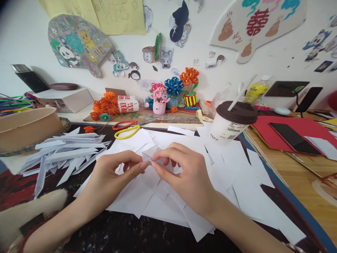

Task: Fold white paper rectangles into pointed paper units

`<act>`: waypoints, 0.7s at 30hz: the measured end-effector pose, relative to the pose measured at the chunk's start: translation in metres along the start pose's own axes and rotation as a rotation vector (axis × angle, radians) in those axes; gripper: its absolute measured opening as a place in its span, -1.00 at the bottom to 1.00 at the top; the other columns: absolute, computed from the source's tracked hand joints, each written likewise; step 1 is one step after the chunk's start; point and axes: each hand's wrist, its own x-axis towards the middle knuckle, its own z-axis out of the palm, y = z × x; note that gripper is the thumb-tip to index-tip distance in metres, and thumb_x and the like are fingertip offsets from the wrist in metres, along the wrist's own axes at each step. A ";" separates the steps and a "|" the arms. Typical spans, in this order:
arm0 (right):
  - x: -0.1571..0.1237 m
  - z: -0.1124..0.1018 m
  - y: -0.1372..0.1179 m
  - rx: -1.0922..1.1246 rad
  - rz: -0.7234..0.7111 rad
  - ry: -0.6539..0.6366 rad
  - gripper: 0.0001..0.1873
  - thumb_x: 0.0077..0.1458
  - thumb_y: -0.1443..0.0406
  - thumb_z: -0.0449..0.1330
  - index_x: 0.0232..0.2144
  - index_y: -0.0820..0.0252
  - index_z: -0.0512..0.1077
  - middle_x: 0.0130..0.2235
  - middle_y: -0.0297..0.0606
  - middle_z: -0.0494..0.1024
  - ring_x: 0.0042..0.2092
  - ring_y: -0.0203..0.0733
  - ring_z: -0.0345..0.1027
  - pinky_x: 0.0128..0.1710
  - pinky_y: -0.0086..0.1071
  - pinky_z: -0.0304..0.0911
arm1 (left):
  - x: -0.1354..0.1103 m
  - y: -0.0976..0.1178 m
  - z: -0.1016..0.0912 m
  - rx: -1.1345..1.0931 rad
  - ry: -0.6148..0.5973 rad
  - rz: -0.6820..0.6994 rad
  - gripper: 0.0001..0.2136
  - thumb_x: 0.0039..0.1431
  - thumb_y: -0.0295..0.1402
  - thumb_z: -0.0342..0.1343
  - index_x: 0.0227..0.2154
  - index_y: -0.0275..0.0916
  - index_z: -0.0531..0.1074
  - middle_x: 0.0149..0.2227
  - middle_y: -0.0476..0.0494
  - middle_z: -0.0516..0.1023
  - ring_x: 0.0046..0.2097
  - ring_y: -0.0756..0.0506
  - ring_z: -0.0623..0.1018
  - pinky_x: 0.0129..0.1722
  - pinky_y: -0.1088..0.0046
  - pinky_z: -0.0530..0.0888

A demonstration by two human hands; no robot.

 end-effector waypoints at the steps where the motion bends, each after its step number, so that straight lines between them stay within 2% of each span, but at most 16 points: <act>1: 0.000 0.000 0.000 -0.002 -0.001 -0.003 -0.94 0.07 0.37 0.25 -0.38 0.10 0.52 -0.43 -0.29 0.45 -0.42 -0.28 0.27 -0.72 -0.54 0.06 | 0.000 0.000 0.000 0.012 0.002 0.005 -0.84 0.16 -0.34 0.17 -0.51 -0.22 0.53 -0.54 0.04 0.54 -0.49 0.03 0.37 -0.47 0.50 0.28; 6: -0.001 0.000 -0.001 -0.006 -0.046 -0.015 -0.90 0.09 0.40 0.22 -0.36 0.12 0.52 -0.42 -0.29 0.47 -0.42 -0.29 0.29 -0.72 -0.54 0.07 | -0.002 -0.001 0.001 0.039 0.014 0.067 -0.85 0.15 -0.36 0.18 -0.50 -0.25 0.51 -0.52 0.01 0.53 -0.48 0.02 0.39 -0.47 0.51 0.29; 11: 0.002 -0.003 -0.001 0.011 -0.084 -0.073 -0.92 0.09 0.39 0.23 -0.36 0.12 0.50 -0.42 -0.33 0.46 -0.41 -0.29 0.29 -0.48 -0.43 0.26 | -0.003 -0.001 0.001 0.068 0.040 0.145 -0.88 0.15 -0.41 0.18 -0.49 -0.25 0.49 -0.52 0.02 0.51 -0.48 0.04 0.39 -0.48 0.54 0.30; 17: 0.004 -0.006 0.002 0.091 0.004 -0.171 -0.93 0.11 0.37 0.21 -0.38 0.10 0.48 -0.47 -0.38 0.37 -0.45 -0.30 0.21 -0.47 -0.41 0.21 | -0.003 -0.004 0.003 0.098 0.064 0.262 -0.93 0.16 -0.46 0.16 -0.43 -0.24 0.46 -0.49 0.02 0.49 -0.45 0.03 0.41 -0.44 0.52 0.35; 21: 0.005 -0.006 0.001 0.134 0.069 -0.215 -0.91 0.13 0.36 0.19 -0.40 0.11 0.47 -0.49 -0.39 0.30 -0.46 -0.31 0.17 -0.49 -0.42 0.17 | -0.004 -0.005 0.005 0.094 0.055 0.284 -0.93 0.18 -0.46 0.14 -0.42 -0.24 0.45 -0.48 0.02 0.47 -0.45 0.04 0.40 -0.44 0.54 0.34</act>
